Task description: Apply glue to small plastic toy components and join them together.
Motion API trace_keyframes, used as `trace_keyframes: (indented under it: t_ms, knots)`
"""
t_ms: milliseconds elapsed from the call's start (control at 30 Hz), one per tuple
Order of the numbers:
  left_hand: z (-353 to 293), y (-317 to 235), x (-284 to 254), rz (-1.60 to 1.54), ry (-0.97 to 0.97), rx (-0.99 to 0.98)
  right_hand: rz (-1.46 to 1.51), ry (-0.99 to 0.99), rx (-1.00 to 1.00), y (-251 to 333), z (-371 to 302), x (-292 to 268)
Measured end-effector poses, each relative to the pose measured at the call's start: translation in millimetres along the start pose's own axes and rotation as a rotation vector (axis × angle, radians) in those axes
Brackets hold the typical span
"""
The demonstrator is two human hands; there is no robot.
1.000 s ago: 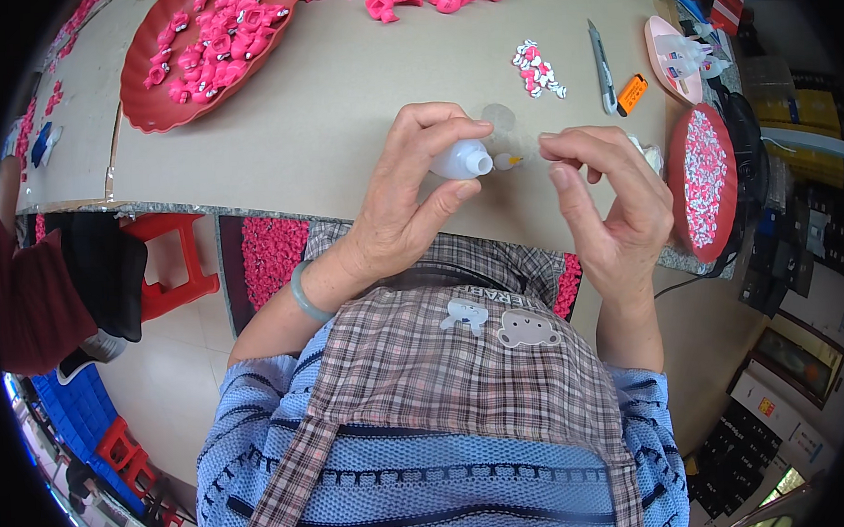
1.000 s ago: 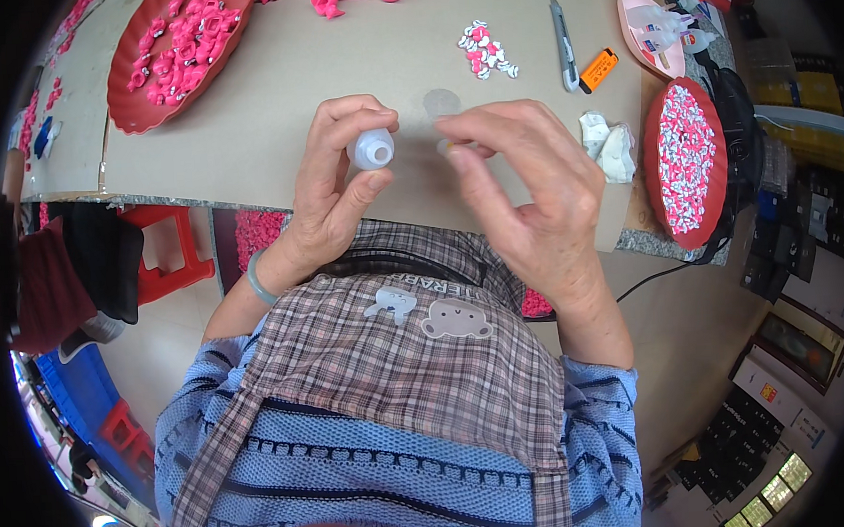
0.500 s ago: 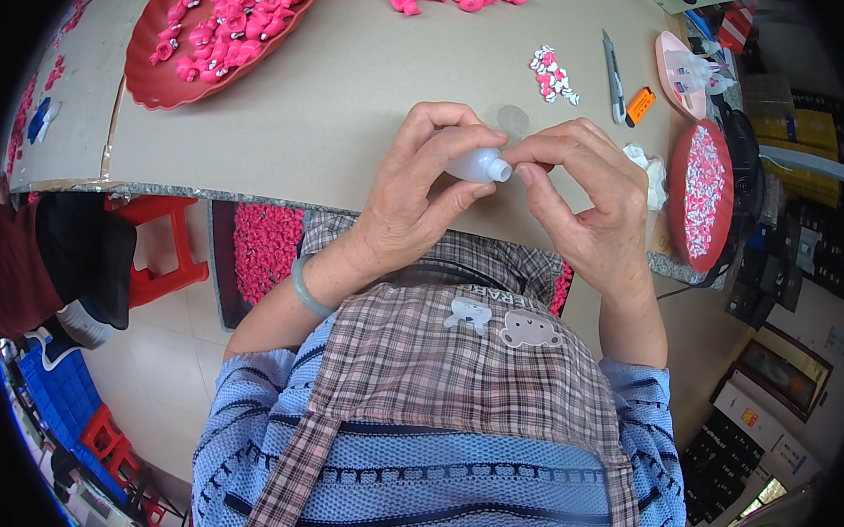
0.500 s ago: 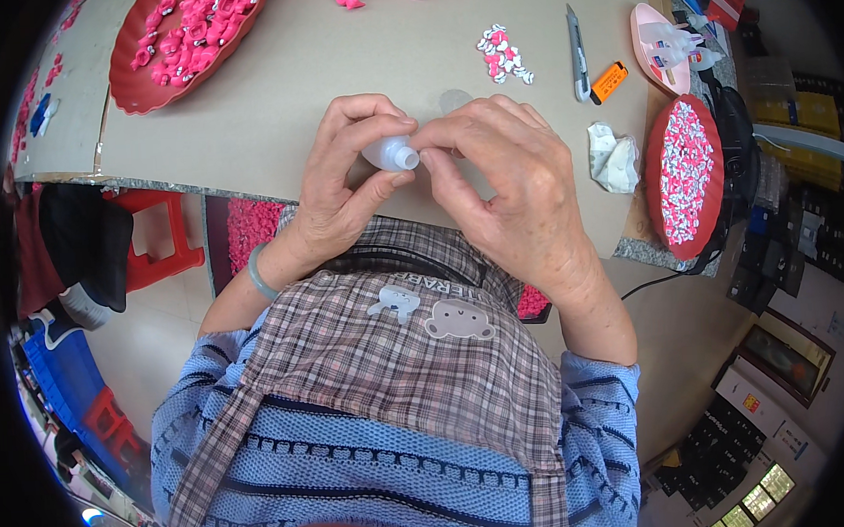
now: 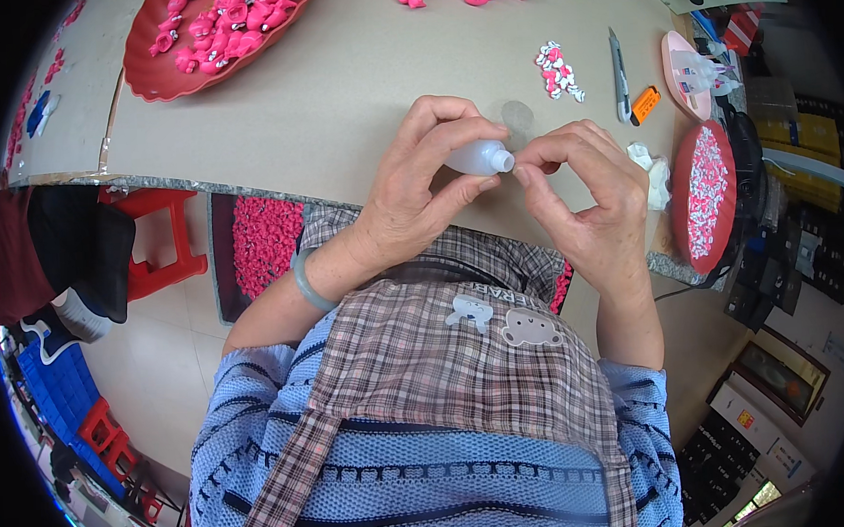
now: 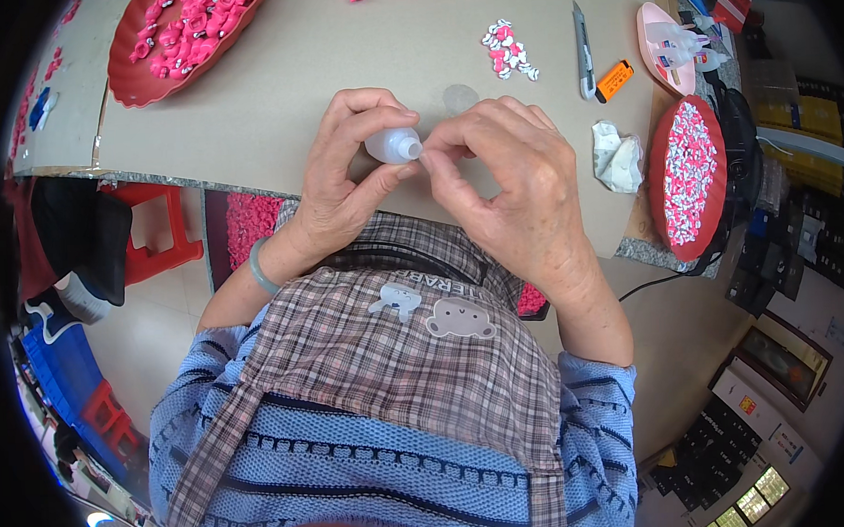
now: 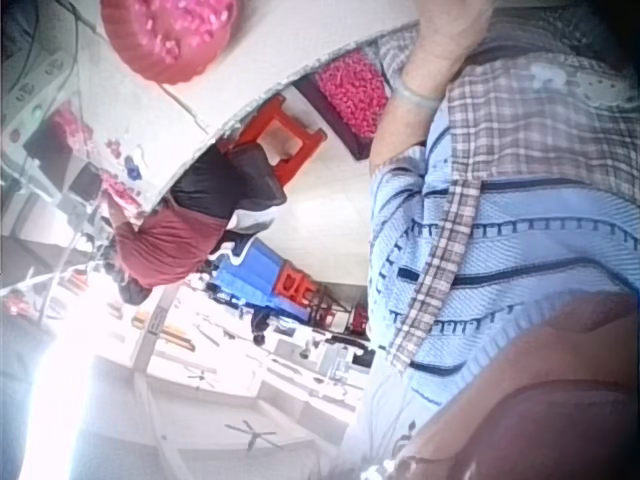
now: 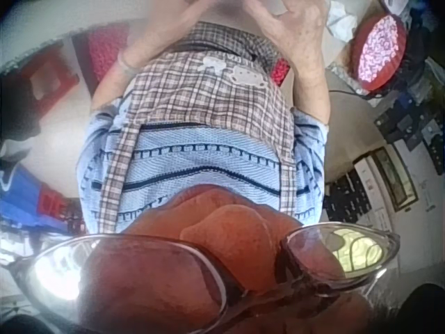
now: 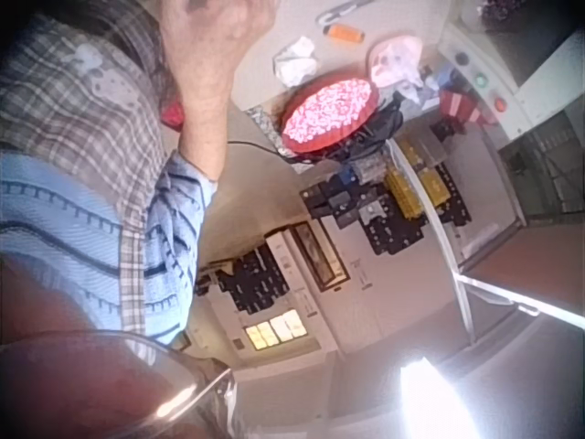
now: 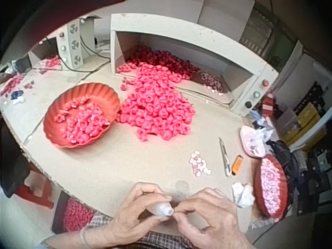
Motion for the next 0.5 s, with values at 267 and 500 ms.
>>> trace_keyframes:
  t_ms: [267, 500]
  knots:
    - [0.1, 0.8, -0.3, -0.006, 0.016, -0.003, -0.044, -0.045, -0.038, -1.7, 3.5, -4.0]
    - [0.4, 1.1, 0.5, -0.019, 0.016, 0.009, -0.007, -0.103, 0.010, -4.6, 4.0, -5.7]
Point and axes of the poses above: each hand's wrist, its own z-axis towards the middle knuckle, its own x-axis out of the palm, y = z × x, the point moved 2 cm from there along z, towards the middle knuckle, and after that the axes turned 11 degrees about y, right-handed, at the moved point
